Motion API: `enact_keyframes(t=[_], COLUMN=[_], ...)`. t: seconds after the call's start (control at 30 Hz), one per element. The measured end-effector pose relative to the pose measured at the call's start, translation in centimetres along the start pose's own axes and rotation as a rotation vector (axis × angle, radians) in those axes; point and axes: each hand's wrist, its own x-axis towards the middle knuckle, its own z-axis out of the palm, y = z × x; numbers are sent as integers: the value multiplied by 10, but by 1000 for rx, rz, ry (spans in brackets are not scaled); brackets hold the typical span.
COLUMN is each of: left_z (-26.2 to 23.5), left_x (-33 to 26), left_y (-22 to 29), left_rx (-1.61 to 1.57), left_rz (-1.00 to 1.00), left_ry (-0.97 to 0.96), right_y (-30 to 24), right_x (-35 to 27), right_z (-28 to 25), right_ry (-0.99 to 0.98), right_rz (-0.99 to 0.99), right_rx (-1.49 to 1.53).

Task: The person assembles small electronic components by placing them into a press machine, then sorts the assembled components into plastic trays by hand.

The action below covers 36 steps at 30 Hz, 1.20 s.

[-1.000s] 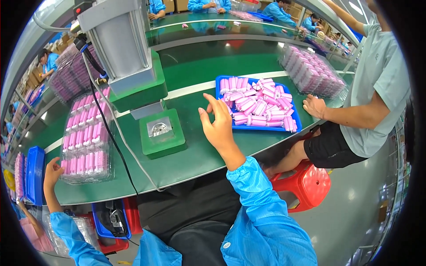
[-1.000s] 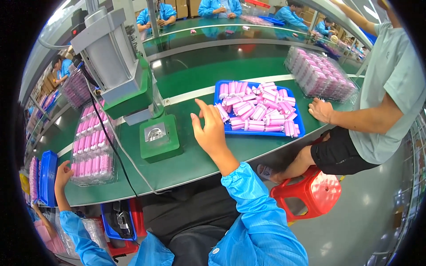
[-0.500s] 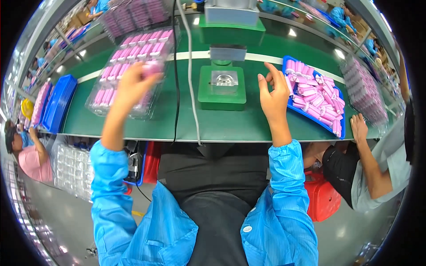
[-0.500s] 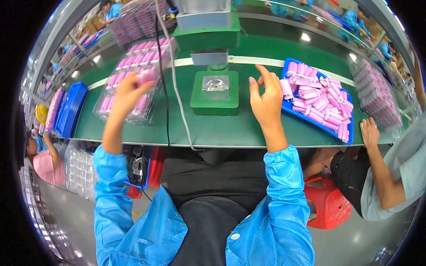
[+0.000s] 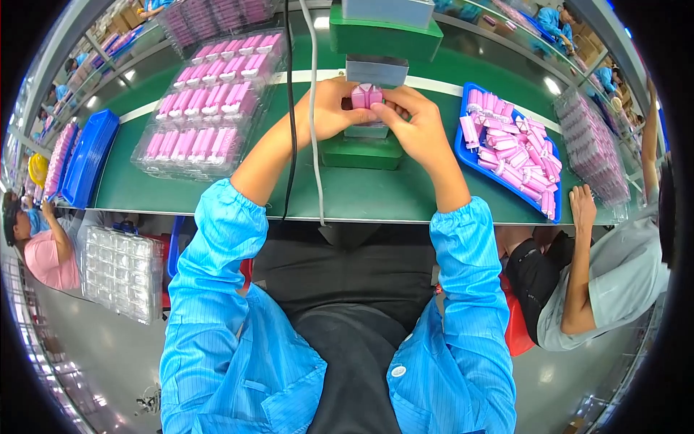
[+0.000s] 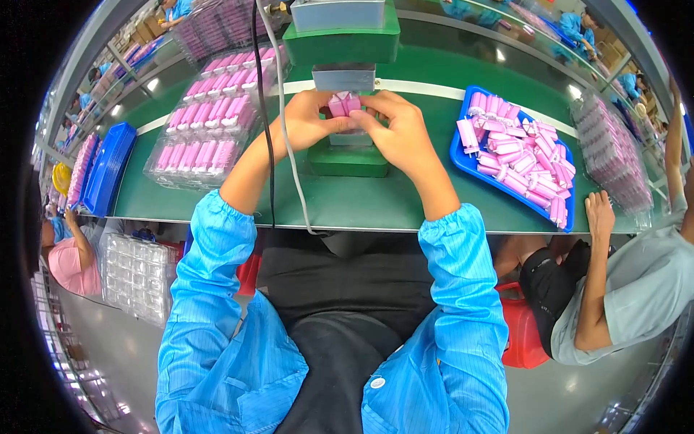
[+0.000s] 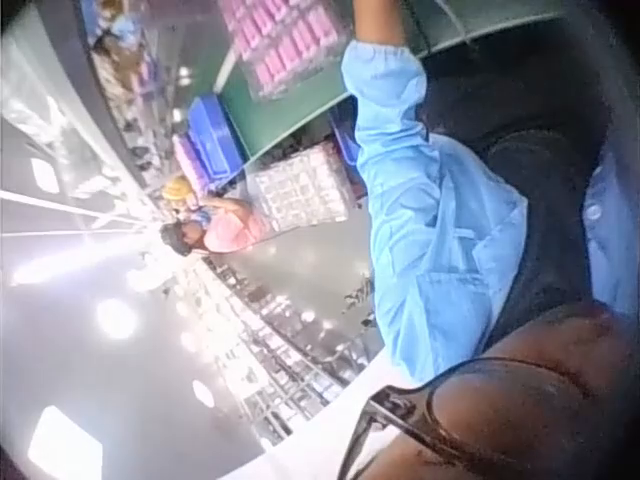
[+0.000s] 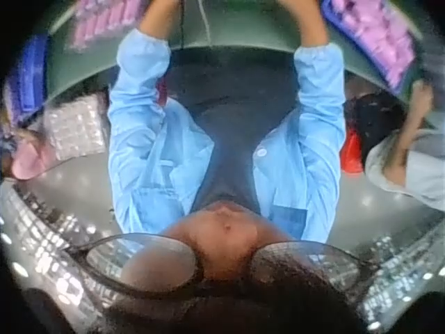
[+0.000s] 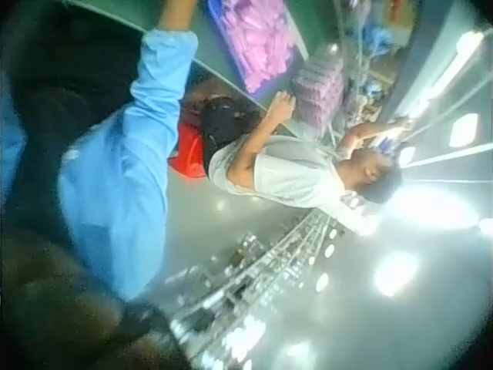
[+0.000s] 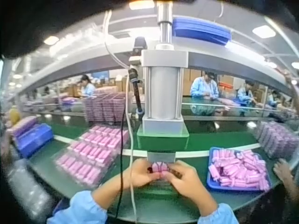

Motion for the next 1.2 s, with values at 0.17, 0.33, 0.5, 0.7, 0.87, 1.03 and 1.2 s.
enact_keyframes(t=[0.17, 0.33, 0.5, 0.7, 0.87, 1.03, 1.2], left_z=[-2, 6, 5, 7, 10, 11, 11], left_x=[-18, -21, -23, -24, -25, -26, -24], left_y=[0, -3, -1, -9, -14, -15, -20], left_rx=[67, 49, 118, 50, 12, -44, -152], left_rz=[89, 29, 17, 29, 33, 59, -5], left_ry=[107, 180, 130, 161, 165, 174, 172], right_y=[7, 5, 5, 8, 14, 12, 15], right_x=[-2, -3, -5, -9, -11, -10, -9], right_z=[2, 4, 4, 8, 8, 9, 10], right_ry=[20, 38, 55, 74, 45, 61, 58], right_rz=[9, -43, -57, -34, -41, -5, 0], right_rx=[28, -24, -32, -7, -12, 20, 36])
